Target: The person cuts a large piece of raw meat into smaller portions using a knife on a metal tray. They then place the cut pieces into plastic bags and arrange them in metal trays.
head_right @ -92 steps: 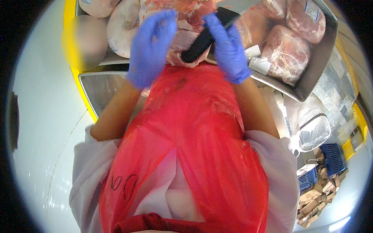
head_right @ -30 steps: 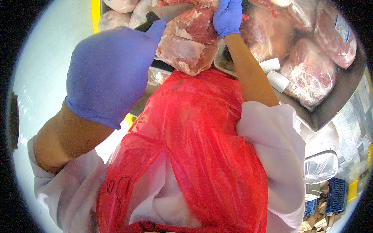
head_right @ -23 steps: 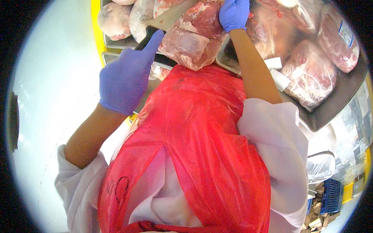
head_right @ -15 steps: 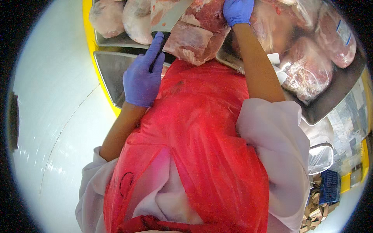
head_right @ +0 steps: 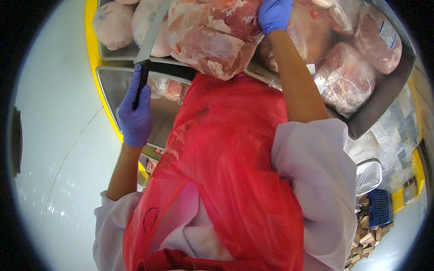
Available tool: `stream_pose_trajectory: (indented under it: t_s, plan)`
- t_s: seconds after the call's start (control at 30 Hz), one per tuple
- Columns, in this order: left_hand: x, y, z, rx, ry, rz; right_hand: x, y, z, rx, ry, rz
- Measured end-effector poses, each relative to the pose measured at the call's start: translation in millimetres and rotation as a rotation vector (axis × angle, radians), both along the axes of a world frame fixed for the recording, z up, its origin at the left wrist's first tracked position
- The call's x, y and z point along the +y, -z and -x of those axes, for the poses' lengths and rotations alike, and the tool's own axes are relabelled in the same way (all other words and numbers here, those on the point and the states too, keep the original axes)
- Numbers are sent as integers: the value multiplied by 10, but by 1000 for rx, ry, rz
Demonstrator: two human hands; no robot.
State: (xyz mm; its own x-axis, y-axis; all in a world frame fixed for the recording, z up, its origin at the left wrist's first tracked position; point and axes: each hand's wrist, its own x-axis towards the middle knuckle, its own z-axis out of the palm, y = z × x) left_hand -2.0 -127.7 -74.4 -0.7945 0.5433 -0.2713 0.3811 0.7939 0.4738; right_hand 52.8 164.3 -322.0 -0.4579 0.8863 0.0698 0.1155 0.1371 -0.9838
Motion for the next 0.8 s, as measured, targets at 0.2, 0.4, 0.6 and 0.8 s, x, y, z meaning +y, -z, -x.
stream_pose_trajectory:
  t_s: [0.2,0.4,0.6,0.8]
  plan:
    - [598,-532,249,278,511,404,-14,42,-10,0,27,-56]
    - [1086,-712,198,503,811,567,-33,55,24,34,8,-97]
    - [1041,-274,17,407,706,542,-17,83,26,6,7,-22]
    - [577,215,-174,113,289,261,-28,104,38,66,27,-78]
